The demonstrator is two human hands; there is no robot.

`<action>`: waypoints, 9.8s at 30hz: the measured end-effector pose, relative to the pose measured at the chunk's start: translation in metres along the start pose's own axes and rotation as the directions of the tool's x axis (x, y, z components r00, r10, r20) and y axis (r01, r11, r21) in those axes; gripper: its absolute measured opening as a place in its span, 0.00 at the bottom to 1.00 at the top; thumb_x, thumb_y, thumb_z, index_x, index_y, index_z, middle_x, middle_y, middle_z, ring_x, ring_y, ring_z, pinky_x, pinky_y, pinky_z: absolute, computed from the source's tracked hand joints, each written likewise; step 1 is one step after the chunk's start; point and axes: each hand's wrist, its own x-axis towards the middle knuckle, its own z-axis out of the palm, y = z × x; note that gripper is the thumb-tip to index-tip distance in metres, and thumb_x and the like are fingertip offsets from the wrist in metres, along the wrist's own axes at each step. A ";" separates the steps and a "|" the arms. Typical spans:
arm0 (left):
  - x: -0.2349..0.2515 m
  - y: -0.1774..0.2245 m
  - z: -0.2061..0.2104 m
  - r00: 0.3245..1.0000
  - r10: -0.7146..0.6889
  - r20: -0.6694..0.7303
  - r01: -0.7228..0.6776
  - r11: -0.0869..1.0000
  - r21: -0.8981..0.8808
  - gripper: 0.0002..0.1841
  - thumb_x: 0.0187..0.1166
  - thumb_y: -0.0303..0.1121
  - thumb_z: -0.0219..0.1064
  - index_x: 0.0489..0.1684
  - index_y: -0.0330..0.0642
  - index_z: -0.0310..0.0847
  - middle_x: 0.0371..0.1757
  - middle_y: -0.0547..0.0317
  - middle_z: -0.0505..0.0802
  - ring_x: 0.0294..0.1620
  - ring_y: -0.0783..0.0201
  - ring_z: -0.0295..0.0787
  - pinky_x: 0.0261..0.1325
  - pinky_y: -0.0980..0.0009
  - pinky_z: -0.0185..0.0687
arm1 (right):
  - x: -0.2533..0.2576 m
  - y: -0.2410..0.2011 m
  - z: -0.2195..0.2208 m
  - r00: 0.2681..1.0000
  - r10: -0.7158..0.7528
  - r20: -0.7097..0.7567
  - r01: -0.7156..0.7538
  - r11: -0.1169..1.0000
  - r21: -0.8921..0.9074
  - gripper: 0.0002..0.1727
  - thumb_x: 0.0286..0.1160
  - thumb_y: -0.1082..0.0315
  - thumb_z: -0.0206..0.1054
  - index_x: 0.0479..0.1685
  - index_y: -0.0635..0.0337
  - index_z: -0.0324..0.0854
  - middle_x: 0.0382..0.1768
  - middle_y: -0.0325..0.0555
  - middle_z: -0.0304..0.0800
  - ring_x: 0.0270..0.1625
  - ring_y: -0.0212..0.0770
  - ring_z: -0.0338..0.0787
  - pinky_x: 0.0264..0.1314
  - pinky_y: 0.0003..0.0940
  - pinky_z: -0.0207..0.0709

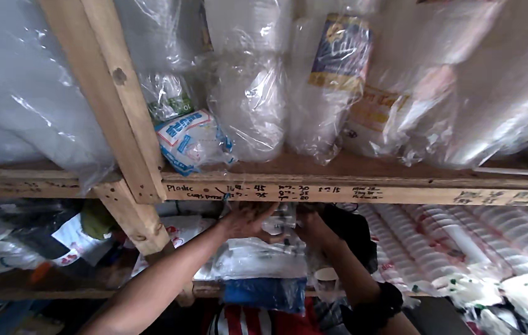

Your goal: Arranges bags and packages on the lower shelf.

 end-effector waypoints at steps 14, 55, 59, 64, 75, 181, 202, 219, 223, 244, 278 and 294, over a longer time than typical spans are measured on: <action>0.022 -0.011 -0.017 0.924 -0.287 0.253 0.338 0.923 -0.184 0.22 0.84 0.24 0.57 0.76 0.48 0.80 0.71 0.39 0.87 0.73 0.37 0.83 0.72 0.39 0.76 | 0.001 -0.022 0.010 0.813 -0.022 -0.582 0.138 0.978 0.156 0.11 0.65 0.70 0.76 0.40 0.72 0.91 0.44 0.61 0.93 0.42 0.44 0.95 0.46 0.34 0.91; -0.002 0.000 -0.029 0.978 -0.054 0.202 0.077 0.991 -0.106 0.25 0.88 0.35 0.58 0.84 0.68 0.71 0.80 0.36 0.79 0.63 0.32 0.88 0.55 0.40 0.85 | -0.041 -0.028 0.031 0.974 -0.179 -0.138 0.164 0.980 -0.116 0.12 0.61 0.65 0.79 0.42 0.61 0.93 0.50 0.56 0.94 0.58 0.59 0.92 0.53 0.58 0.87; -0.010 0.006 -0.022 0.973 0.174 0.153 -0.172 0.985 -0.021 0.20 0.87 0.32 0.56 0.72 0.63 0.83 0.83 0.37 0.76 0.62 0.32 0.89 0.55 0.43 0.87 | -0.022 -0.033 0.019 0.938 -0.164 -0.305 0.086 0.964 -0.253 0.08 0.68 0.69 0.72 0.29 0.66 0.91 0.37 0.58 0.94 0.43 0.62 0.95 0.41 0.62 0.86; 0.002 0.007 -0.017 0.987 -0.103 0.126 0.116 0.988 -0.101 0.22 0.85 0.46 0.58 0.75 0.56 0.82 0.79 0.30 0.78 0.54 0.33 0.92 0.48 0.42 0.87 | 0.001 -0.035 0.019 0.864 -0.101 -0.494 0.068 0.994 -0.083 0.09 0.74 0.72 0.68 0.43 0.66 0.94 0.43 0.59 0.95 0.43 0.56 0.96 0.48 0.51 0.89; -0.002 -0.008 -0.014 0.964 0.006 0.264 0.005 0.999 -0.042 0.32 0.91 0.54 0.49 0.87 0.41 0.67 0.83 0.39 0.77 0.75 0.36 0.81 0.73 0.44 0.76 | -0.026 -0.017 0.044 0.985 -0.136 -0.102 0.134 0.991 -0.026 0.18 0.63 0.78 0.72 0.54 0.63 0.93 0.52 0.65 0.92 0.60 0.63 0.91 0.64 0.56 0.84; 0.018 -0.051 -0.054 0.718 -0.535 0.445 0.638 0.761 -0.116 0.25 0.87 0.45 0.60 0.72 0.35 0.80 0.70 0.33 0.85 0.76 0.41 0.79 0.79 0.43 0.68 | -0.046 -0.023 0.063 0.995 -0.094 -0.034 0.091 0.993 -0.078 0.16 0.75 0.77 0.66 0.59 0.66 0.90 0.67 0.65 0.88 0.75 0.63 0.83 0.84 0.56 0.69; 0.017 -0.043 -0.075 0.550 -0.698 0.459 0.785 0.619 0.000 0.30 0.82 0.51 0.67 0.72 0.34 0.80 0.71 0.32 0.84 0.78 0.38 0.76 0.80 0.39 0.64 | -0.081 0.031 0.030 0.859 -0.114 -0.499 0.112 0.993 -0.035 0.12 0.66 0.73 0.66 0.38 0.59 0.96 0.65 0.60 0.89 0.77 0.65 0.81 0.79 0.60 0.73; 0.021 -0.037 -0.053 0.837 -0.463 0.292 0.499 0.864 -0.063 0.20 0.85 0.42 0.62 0.62 0.35 0.87 0.60 0.35 0.91 0.67 0.41 0.87 0.71 0.43 0.76 | -0.026 -0.068 0.102 0.930 -0.333 -0.155 0.322 0.942 -0.092 0.26 0.62 0.65 0.80 0.64 0.57 0.89 0.65 0.54 0.91 0.75 0.66 0.82 0.78 0.75 0.65; 0.030 -0.004 -0.050 0.825 -0.367 0.429 0.421 0.907 -0.032 0.19 0.89 0.31 0.55 0.74 0.42 0.80 0.72 0.37 0.86 0.74 0.34 0.81 0.73 0.34 0.72 | -0.045 -0.022 0.094 0.967 -0.113 -0.230 0.093 0.991 -0.095 0.20 0.70 0.61 0.74 0.61 0.58 0.91 0.69 0.55 0.88 0.77 0.66 0.80 0.75 0.77 0.64; 0.027 -0.033 -0.051 0.735 -0.348 0.582 0.588 0.755 -0.291 0.33 0.84 0.52 0.63 0.80 0.36 0.74 0.78 0.36 0.80 0.84 0.42 0.70 0.87 0.43 0.54 | -0.008 -0.030 0.068 0.779 -0.107 -0.618 0.141 0.990 0.006 0.18 0.67 0.68 0.74 0.53 0.71 0.88 0.54 0.63 0.92 0.58 0.58 0.92 0.63 0.48 0.86; 0.010 -0.029 -0.043 0.836 -0.431 0.341 0.525 0.808 -0.266 0.29 0.94 0.48 0.45 0.76 0.33 0.77 0.74 0.35 0.83 0.81 0.42 0.74 0.84 0.44 0.61 | 0.032 -0.041 0.059 0.736 -0.211 -0.643 0.334 0.940 0.074 0.05 0.61 0.72 0.75 0.30 0.66 0.91 0.40 0.57 0.93 0.44 0.47 0.93 0.45 0.34 0.88; 0.012 -0.034 -0.048 0.788 -0.406 0.463 0.577 0.749 -0.325 0.25 0.93 0.47 0.50 0.75 0.41 0.80 0.76 0.41 0.84 0.82 0.46 0.75 0.85 0.45 0.60 | 0.010 -0.025 0.048 0.932 -0.292 -0.215 0.338 0.915 0.222 0.13 0.66 0.65 0.66 0.30 0.67 0.92 0.38 0.57 0.94 0.50 0.57 0.92 0.58 0.59 0.80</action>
